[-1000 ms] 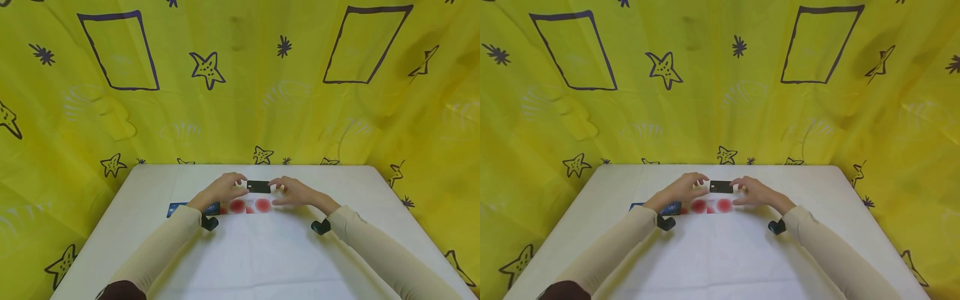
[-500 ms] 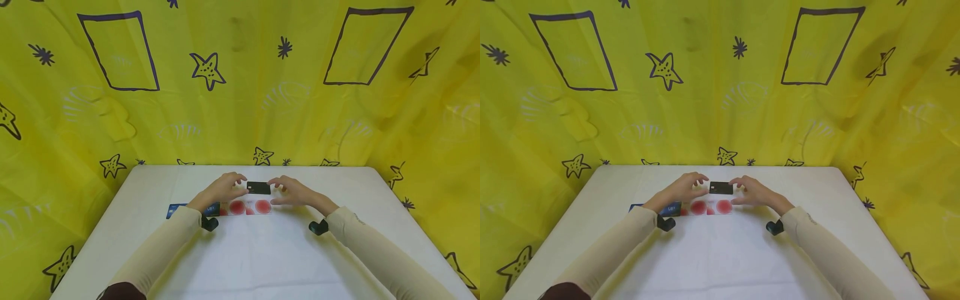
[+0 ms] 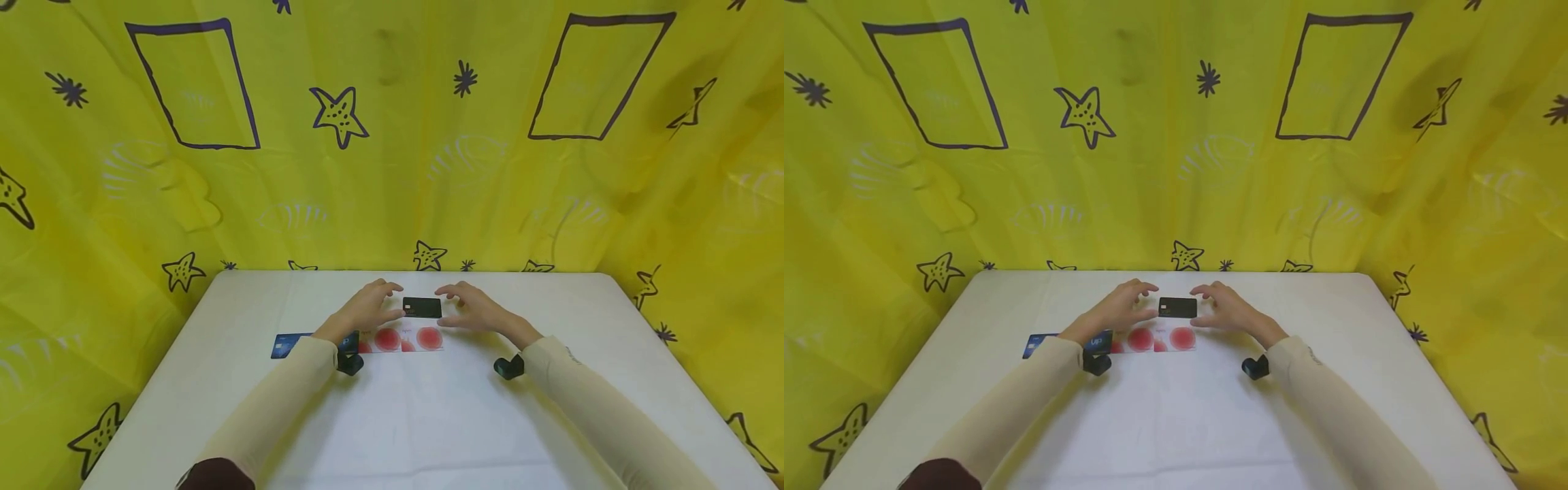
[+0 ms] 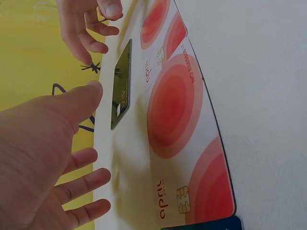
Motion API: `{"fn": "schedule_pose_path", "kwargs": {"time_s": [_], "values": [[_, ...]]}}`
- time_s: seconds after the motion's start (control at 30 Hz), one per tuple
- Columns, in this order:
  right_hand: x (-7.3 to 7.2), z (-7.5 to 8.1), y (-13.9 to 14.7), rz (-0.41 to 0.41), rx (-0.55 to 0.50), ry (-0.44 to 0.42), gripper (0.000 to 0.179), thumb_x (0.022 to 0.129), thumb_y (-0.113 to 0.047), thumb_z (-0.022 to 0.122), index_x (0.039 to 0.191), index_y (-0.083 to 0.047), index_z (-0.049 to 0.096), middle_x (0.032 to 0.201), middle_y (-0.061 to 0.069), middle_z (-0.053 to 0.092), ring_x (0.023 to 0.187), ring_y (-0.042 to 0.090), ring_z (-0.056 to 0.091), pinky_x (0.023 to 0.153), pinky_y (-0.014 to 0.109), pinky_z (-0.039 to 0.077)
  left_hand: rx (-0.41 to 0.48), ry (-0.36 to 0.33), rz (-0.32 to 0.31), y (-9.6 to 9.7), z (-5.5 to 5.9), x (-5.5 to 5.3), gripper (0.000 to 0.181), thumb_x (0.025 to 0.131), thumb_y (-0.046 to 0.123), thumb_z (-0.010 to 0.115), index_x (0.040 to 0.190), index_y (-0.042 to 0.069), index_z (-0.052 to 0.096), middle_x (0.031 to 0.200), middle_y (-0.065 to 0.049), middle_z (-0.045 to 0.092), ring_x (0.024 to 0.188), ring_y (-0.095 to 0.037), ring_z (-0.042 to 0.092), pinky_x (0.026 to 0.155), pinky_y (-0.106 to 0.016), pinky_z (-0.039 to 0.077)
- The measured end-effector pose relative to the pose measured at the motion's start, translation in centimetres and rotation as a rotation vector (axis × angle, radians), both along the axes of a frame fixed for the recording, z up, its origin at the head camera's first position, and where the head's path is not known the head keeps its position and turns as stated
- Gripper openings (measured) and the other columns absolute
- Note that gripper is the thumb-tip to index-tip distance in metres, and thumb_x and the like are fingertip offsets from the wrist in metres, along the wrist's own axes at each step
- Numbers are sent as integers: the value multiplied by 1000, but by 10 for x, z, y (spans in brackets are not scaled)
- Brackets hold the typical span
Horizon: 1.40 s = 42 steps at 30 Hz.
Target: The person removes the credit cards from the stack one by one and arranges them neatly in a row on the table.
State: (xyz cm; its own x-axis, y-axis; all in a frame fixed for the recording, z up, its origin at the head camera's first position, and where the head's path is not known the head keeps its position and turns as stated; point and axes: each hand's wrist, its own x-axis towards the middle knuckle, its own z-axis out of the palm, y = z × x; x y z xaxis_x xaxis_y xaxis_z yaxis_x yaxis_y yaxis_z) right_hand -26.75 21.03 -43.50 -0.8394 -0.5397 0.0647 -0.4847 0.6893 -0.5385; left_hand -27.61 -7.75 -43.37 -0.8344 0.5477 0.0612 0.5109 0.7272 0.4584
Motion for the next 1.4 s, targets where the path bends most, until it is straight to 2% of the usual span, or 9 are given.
{"fn": "schedule_pose_path", "kwargs": {"time_s": [0.2, 0.43, 0.9, 1.4], "values": [[-7, -7, -2, -42, -1, 4, 67, 86, -33, 83, 143, -9, 57, 120, 18, 60, 99, 29, 56, 89, 46, 48, -6, 6, 16, 6, -5, -6, 59, 94, 36, 75, 143, 8, 58, 124, -14, 61, 116, -28, 59, 102, -46, 47], [-12, -12, -6, -79, 3, -40, 65, 87, -31, 83, 144, -11, 57, 120, 17, 59, 97, 28, 54, 85, 42, 47, -30, 7, 19, 13, -12, -13, 59, 94, 36, 74, 144, 9, 58, 124, -13, 63, 117, -28, 58, 104, -44, 45], [-16, -17, -6, -123, 11, -92, 63, 88, -35, 81, 142, -13, 59, 124, 16, 55, 103, 30, 53, 86, 44, 47, -84, 30, 27, 16, -16, -14, 58, 92, 38, 76, 141, 12, 61, 120, -10, 63, 111, -29, 54, 96, -45, 45], [-19, -22, -6, -134, 26, -97, 60, 88, -37, 81, 140, -15, 62, 123, 15, 53, 102, 28, 50, 84, 40, 46, -116, 1, 54, 19, -15, -13, 54, 92, 40, 74, 140, 16, 64, 122, -8, 60, 111, -26, 52, 96, -43, 45]]}}
